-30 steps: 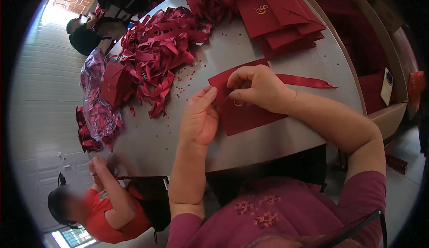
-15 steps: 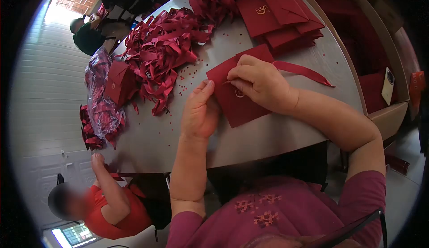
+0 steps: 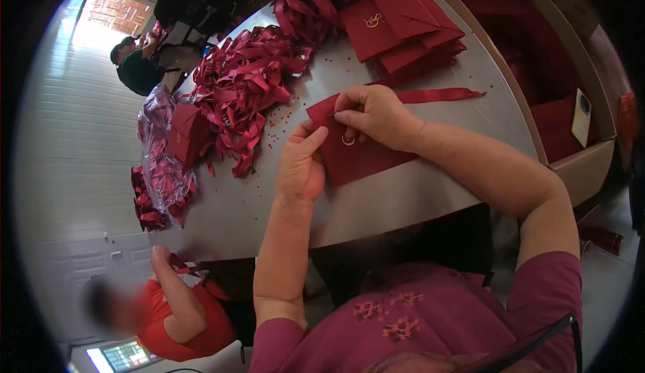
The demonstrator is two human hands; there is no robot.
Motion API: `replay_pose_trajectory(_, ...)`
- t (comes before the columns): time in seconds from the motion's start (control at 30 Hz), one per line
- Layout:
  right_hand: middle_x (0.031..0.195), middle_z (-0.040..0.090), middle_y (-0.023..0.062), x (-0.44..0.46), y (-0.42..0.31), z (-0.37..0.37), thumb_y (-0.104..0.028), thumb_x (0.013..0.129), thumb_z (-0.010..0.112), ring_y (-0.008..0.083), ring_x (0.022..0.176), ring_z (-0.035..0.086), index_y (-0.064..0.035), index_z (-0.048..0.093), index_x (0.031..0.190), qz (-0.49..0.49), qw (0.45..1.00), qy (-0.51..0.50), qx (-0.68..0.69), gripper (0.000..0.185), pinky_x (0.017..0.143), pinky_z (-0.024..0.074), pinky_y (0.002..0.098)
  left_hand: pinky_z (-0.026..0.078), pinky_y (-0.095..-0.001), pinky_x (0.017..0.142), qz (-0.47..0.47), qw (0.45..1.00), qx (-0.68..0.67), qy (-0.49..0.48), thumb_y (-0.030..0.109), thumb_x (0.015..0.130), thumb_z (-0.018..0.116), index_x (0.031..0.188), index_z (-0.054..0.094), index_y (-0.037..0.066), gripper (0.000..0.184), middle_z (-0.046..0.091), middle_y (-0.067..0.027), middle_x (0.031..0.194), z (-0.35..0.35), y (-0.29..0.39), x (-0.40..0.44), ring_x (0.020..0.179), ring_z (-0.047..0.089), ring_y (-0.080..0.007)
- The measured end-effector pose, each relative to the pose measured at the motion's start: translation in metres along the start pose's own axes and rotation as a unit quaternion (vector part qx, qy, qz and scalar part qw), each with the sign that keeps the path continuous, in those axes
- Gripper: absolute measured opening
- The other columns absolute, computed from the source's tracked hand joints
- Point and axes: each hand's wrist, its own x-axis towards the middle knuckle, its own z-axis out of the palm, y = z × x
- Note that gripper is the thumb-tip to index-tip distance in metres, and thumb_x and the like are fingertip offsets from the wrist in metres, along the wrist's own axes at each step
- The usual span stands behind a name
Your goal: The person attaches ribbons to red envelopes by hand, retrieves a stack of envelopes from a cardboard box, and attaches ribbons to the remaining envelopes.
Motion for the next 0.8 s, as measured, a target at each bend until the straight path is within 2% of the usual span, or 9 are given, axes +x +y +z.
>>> replay_pose_trajectory(0.07, 0.082, 0.063, 0.0042, -0.001, -0.004, -0.001, -0.006, 0.092, 0.060, 0.0105, 0.064, 0.065, -0.0009, 0.059, 0.093, 0.023, 1.000, 0.007, 0.013, 0.005, 0.050, 0.0493, 0.0220, 0.049, -0.0421, 0.099, 0.006, 1.000, -0.005, -0.005, 0.001, 0.092, 0.056, 0.120, 0.057, 0.002, 0.028, 0.062, -0.0110, 0.119, 0.002, -0.001, -0.001, 0.110, 0.060, -0.0238)
replay_pose_trajectory(0.43, 0.079, 0.064, 0.0039, 0.003, -0.001, -0.011, -0.009, 0.091, 0.062, 0.0104, 0.064, 0.065, -0.0004, 0.061, 0.093, 0.012, 0.998, -0.013, 0.067, 0.009, 0.049, 0.0489, 0.0221, 0.049, -0.0416, 0.099, 0.004, 0.999, -0.027, -0.037, 0.000, 0.091, 0.055, 0.121, 0.057, 0.002, 0.029, 0.062, -0.0118, 0.119, 0.002, 0.000, 0.005, 0.110, 0.060, -0.0244)
replay_pose_trajectory(0.63, 0.078, 0.063, 0.0030, 0.003, -0.002, -0.012, -0.011, 0.091, 0.062, 0.0092, 0.062, 0.062, -0.0009, 0.061, 0.093, 0.013, 0.997, -0.017, 0.070, 0.010, 0.049, 0.0489, 0.0218, 0.048, -0.0364, 0.098, 0.016, 0.999, 0.003, -0.046, -0.003, 0.089, 0.056, 0.116, 0.059, 0.000, 0.028, 0.064, -0.0104, 0.116, 0.005, 0.002, 0.007, 0.106, 0.062, -0.0218)
replay_pose_trajectory(0.7, 0.077, 0.063, 0.0030, 0.003, -0.001, -0.011, -0.011, 0.091, 0.062, 0.0091, 0.062, 0.062, -0.0010, 0.061, 0.093, 0.014, 0.997, -0.019, 0.070, 0.010, 0.049, 0.0488, 0.0216, 0.052, -0.0329, 0.088, 0.076, 0.995, 0.059, -0.033, -0.005, 0.086, 0.056, 0.106, 0.060, 0.001, 0.021, 0.066, -0.0096, 0.102, 0.012, 0.001, 0.005, 0.093, 0.064, -0.0186)
replay_pose_trajectory(0.73, 0.077, 0.063, 0.0030, 0.004, 0.000, -0.011, -0.011, 0.091, 0.061, 0.0090, 0.062, 0.062, -0.0013, 0.060, 0.093, 0.014, 0.997, -0.020, 0.068, 0.010, 0.049, 0.0488, 0.0214, 0.052, -0.0329, 0.088, 0.076, 0.995, 0.059, -0.033, -0.005, 0.086, 0.056, 0.106, 0.060, 0.001, 0.021, 0.066, -0.0096, 0.102, 0.014, 0.000, 0.004, 0.093, 0.064, -0.0186)
replay_pose_trajectory(0.8, 0.077, 0.062, 0.0030, 0.003, -0.001, -0.011, -0.011, 0.091, 0.061, 0.0089, 0.062, 0.062, -0.0015, 0.060, 0.094, 0.014, 0.997, -0.022, 0.066, 0.010, 0.050, 0.0487, 0.0212, 0.051, -0.0282, 0.083, 0.148, 0.980, 0.130, -0.010, -0.006, 0.085, 0.057, 0.104, 0.060, -0.001, 0.020, 0.067, -0.0078, 0.097, 0.018, -0.003, 0.003, 0.087, 0.063, -0.0148)
